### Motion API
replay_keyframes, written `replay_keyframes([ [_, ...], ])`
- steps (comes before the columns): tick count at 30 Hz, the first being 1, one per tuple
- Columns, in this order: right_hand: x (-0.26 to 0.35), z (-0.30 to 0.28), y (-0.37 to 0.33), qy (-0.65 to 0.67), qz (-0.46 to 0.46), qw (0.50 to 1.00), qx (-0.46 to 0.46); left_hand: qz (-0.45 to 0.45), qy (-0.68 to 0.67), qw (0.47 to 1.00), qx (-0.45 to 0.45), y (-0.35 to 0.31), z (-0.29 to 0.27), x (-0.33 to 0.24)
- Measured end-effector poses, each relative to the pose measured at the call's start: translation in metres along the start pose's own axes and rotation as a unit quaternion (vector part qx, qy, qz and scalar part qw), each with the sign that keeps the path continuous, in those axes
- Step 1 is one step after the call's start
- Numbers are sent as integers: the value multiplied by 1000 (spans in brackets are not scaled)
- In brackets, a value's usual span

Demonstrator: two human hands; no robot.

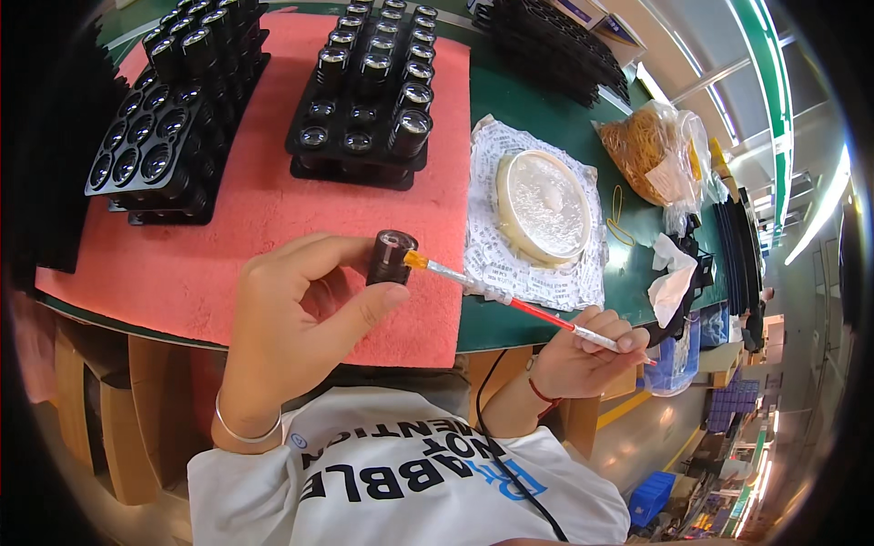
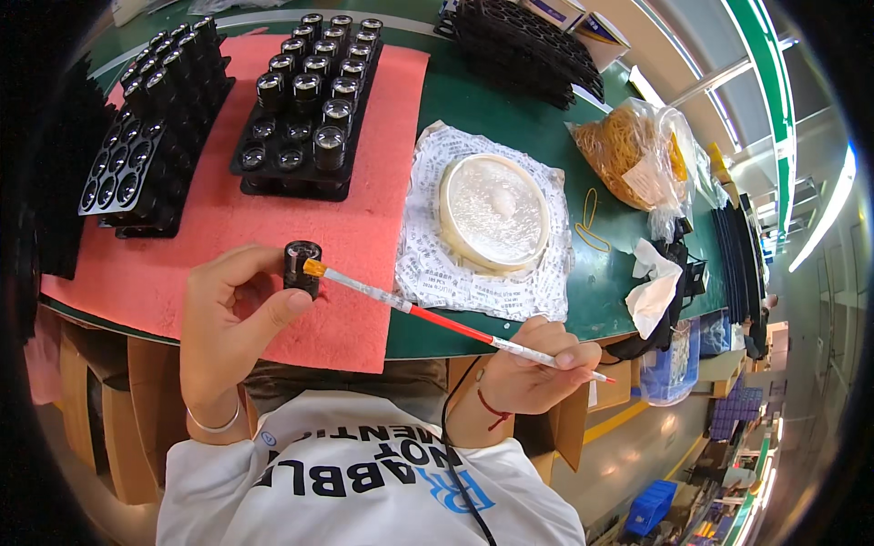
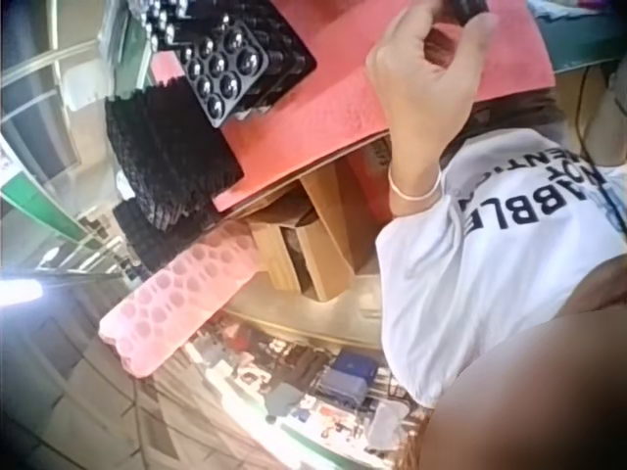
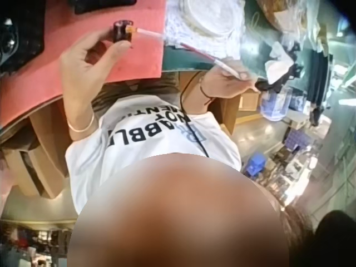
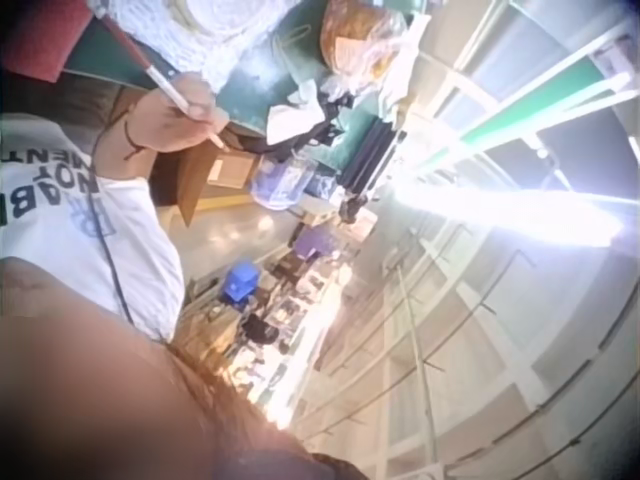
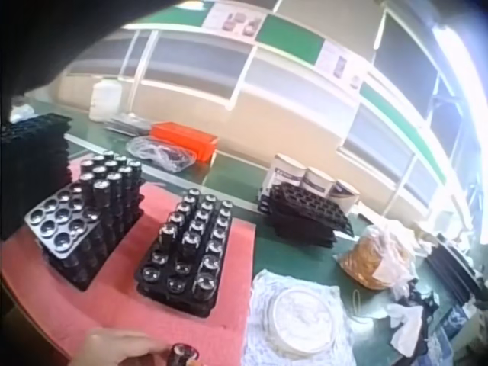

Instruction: Apply glue to the rims of small black cylindrical components using a brush and place them into an assembly tray.

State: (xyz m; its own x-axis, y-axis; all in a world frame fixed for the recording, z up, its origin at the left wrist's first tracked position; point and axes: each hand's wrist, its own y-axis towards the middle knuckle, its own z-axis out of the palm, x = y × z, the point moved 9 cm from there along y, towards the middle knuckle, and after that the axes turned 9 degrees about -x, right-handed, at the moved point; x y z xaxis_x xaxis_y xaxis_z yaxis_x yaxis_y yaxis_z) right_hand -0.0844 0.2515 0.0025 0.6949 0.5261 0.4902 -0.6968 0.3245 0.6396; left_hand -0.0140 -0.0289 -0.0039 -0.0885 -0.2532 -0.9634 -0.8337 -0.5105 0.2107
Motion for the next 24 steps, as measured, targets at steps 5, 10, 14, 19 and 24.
replay_keyframes([
  [5,3,1,-1,-19,-26,999,1,-13,-45,999,13,0,-2,6],
  [10,9,6,-5,-63,-68,996,-1,-47,-100,994,13,-1,-3,8],
  [14,2,-4,-1,79,5,996,-41,-44,-77,996,2,0,-1,7],
  [19,1,1,-1,86,15,996,15,-16,-26,1000,-8,1,-2,3],
  [24,1,1,-2,30,-2,999,16,-20,-8,1000,-1,1,0,4],
])
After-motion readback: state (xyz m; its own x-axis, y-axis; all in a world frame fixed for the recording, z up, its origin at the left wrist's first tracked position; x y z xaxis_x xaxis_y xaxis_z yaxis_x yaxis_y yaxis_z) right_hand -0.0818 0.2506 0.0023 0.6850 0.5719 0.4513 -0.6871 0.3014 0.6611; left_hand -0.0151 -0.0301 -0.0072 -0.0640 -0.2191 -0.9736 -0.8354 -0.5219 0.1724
